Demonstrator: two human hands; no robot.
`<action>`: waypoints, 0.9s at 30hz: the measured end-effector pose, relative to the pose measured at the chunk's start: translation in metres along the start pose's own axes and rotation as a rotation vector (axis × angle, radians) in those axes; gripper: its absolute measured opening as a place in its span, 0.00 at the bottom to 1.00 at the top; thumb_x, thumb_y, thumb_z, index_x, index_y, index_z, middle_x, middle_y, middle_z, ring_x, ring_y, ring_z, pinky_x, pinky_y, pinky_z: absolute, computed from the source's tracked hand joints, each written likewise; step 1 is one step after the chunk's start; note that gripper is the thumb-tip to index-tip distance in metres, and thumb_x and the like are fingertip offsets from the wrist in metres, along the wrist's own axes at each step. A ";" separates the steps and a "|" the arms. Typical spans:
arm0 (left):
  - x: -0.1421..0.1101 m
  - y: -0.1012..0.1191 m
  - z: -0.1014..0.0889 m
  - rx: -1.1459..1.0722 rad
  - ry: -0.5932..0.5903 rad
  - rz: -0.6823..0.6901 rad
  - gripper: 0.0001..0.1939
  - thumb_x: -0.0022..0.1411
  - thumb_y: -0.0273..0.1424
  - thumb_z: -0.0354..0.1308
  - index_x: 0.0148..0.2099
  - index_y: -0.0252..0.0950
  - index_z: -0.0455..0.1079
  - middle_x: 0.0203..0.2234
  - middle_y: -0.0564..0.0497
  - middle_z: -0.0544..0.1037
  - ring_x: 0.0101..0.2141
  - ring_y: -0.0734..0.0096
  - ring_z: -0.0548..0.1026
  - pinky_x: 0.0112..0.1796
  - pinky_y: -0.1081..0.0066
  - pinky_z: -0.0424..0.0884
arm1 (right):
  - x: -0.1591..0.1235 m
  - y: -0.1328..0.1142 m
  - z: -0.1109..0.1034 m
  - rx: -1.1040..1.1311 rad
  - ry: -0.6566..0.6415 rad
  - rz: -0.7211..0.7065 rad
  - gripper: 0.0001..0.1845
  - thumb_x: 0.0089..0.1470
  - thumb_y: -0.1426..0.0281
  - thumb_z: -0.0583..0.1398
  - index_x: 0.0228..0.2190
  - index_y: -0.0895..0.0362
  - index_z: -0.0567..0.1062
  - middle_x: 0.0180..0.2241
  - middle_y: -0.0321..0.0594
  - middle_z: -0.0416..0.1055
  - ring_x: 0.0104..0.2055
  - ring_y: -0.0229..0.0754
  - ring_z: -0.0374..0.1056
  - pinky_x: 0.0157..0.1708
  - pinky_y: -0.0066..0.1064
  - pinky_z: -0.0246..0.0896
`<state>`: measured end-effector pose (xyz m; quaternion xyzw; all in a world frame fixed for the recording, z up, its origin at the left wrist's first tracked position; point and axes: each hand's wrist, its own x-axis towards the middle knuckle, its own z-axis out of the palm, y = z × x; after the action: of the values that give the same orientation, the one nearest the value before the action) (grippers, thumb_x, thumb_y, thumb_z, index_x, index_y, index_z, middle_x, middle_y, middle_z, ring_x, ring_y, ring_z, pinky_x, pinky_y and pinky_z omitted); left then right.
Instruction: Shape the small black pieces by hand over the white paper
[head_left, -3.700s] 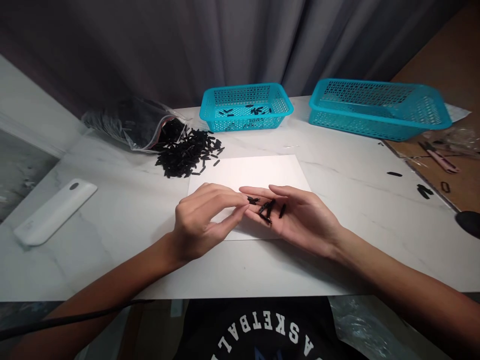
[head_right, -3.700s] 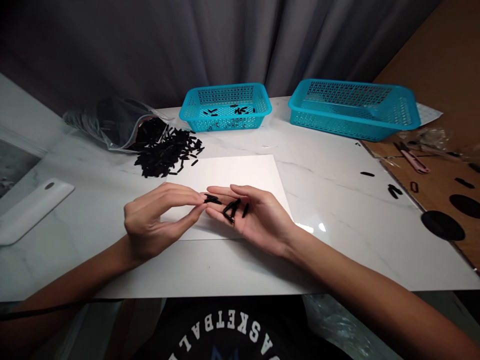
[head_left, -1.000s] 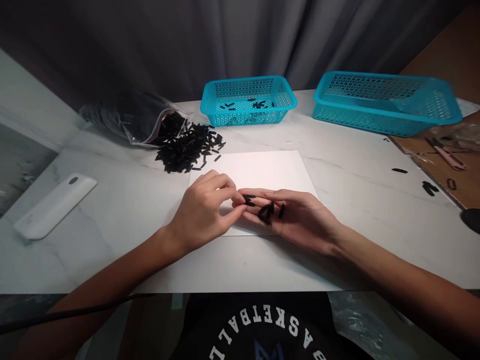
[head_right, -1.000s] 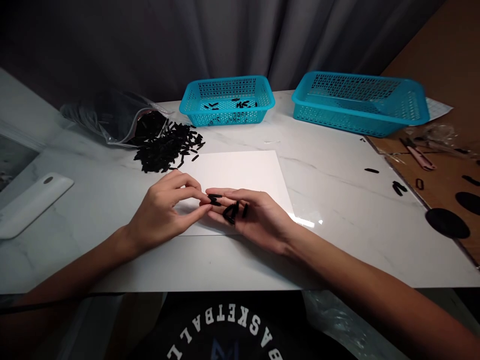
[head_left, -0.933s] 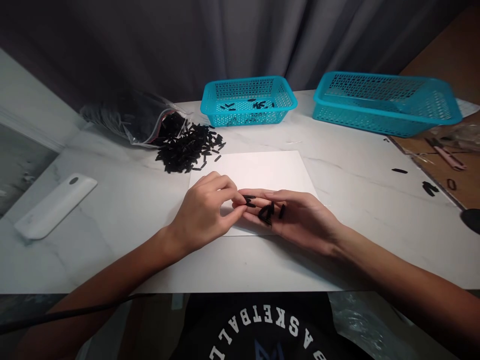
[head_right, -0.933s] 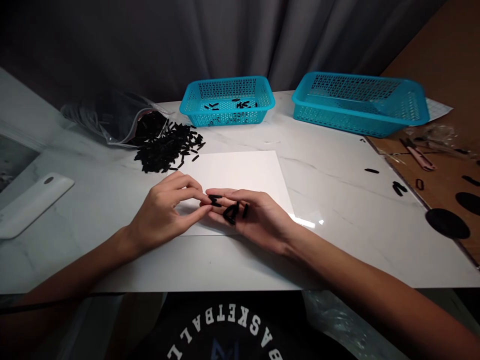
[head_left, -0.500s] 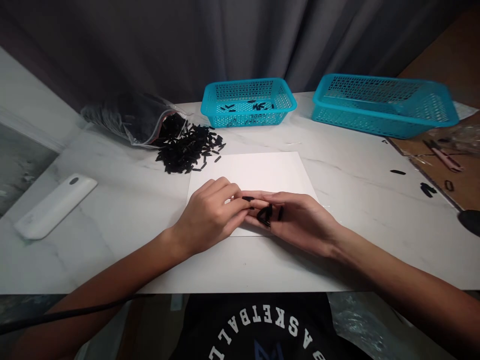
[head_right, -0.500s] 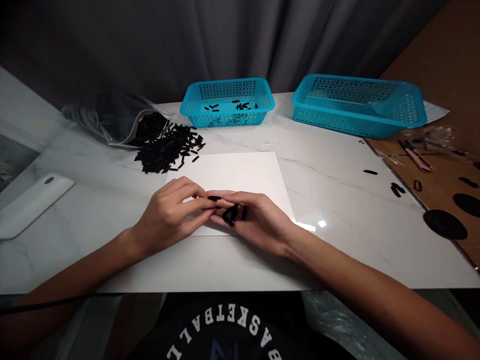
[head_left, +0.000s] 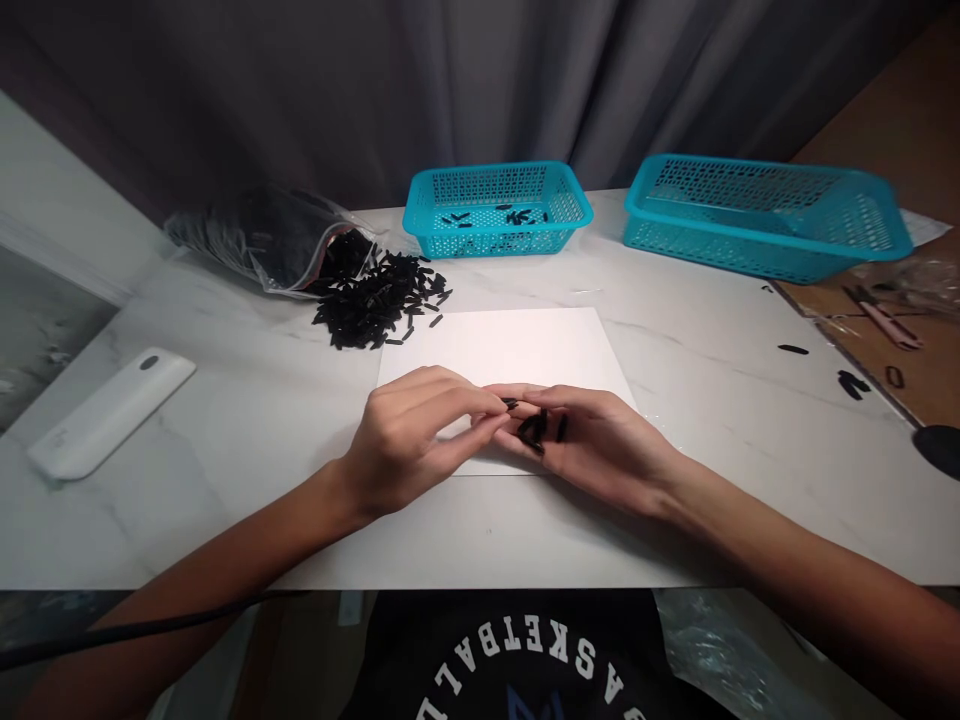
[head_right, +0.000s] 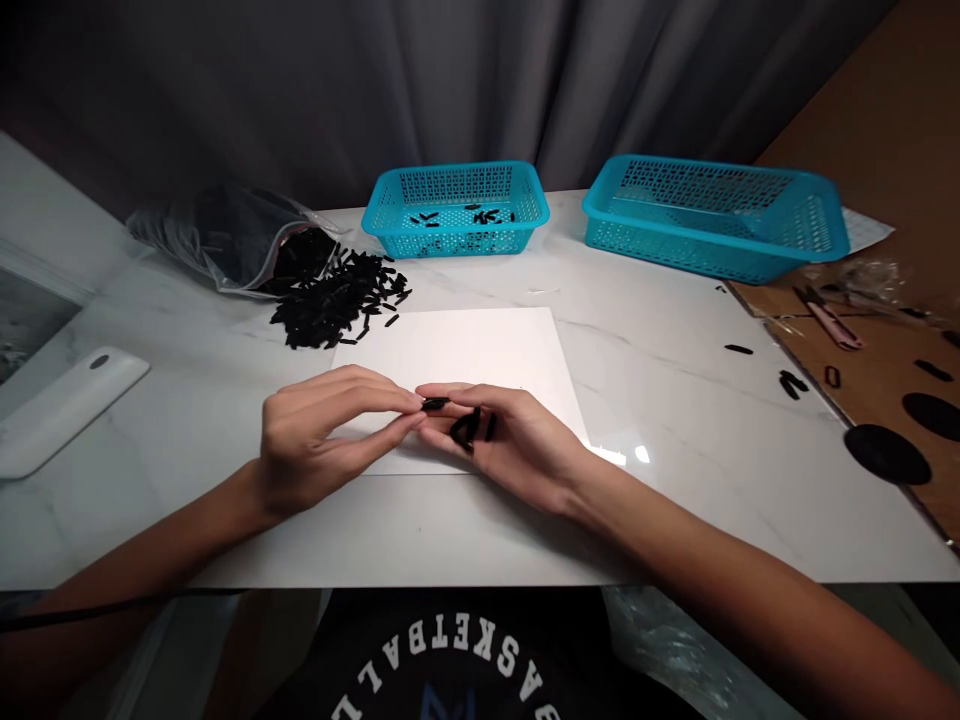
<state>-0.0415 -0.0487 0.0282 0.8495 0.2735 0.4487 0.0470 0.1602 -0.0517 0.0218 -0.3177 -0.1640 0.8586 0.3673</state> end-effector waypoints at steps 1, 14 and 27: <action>0.000 0.000 0.000 -0.004 0.017 -0.010 0.06 0.58 0.22 0.67 0.38 0.32 0.75 0.29 0.50 0.83 0.31 0.72 0.80 0.35 0.72 0.77 | 0.000 0.000 -0.001 -0.015 0.000 0.003 0.12 0.56 0.81 0.59 0.40 0.69 0.81 0.36 0.47 0.77 0.41 0.40 0.73 0.54 0.34 0.69; 0.002 0.002 -0.003 0.036 -0.003 0.005 0.02 0.61 0.27 0.66 0.36 0.35 0.75 0.26 0.52 0.83 0.29 0.72 0.80 0.33 0.72 0.76 | 0.004 0.000 -0.004 -0.260 -0.038 -0.008 0.05 0.56 0.69 0.65 0.30 0.56 0.82 0.31 0.38 0.74 0.33 0.36 0.65 0.34 0.25 0.65; 0.001 0.000 -0.002 0.033 -0.026 0.005 0.03 0.61 0.24 0.65 0.38 0.34 0.75 0.28 0.52 0.82 0.30 0.71 0.79 0.34 0.71 0.75 | 0.005 -0.002 -0.003 -0.390 -0.021 -0.001 0.07 0.55 0.67 0.65 0.27 0.56 0.81 0.26 0.35 0.69 0.27 0.35 0.60 0.28 0.27 0.57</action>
<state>-0.0425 -0.0489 0.0297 0.8567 0.2780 0.4331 0.0356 0.1607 -0.0462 0.0180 -0.3738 -0.3314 0.8136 0.2975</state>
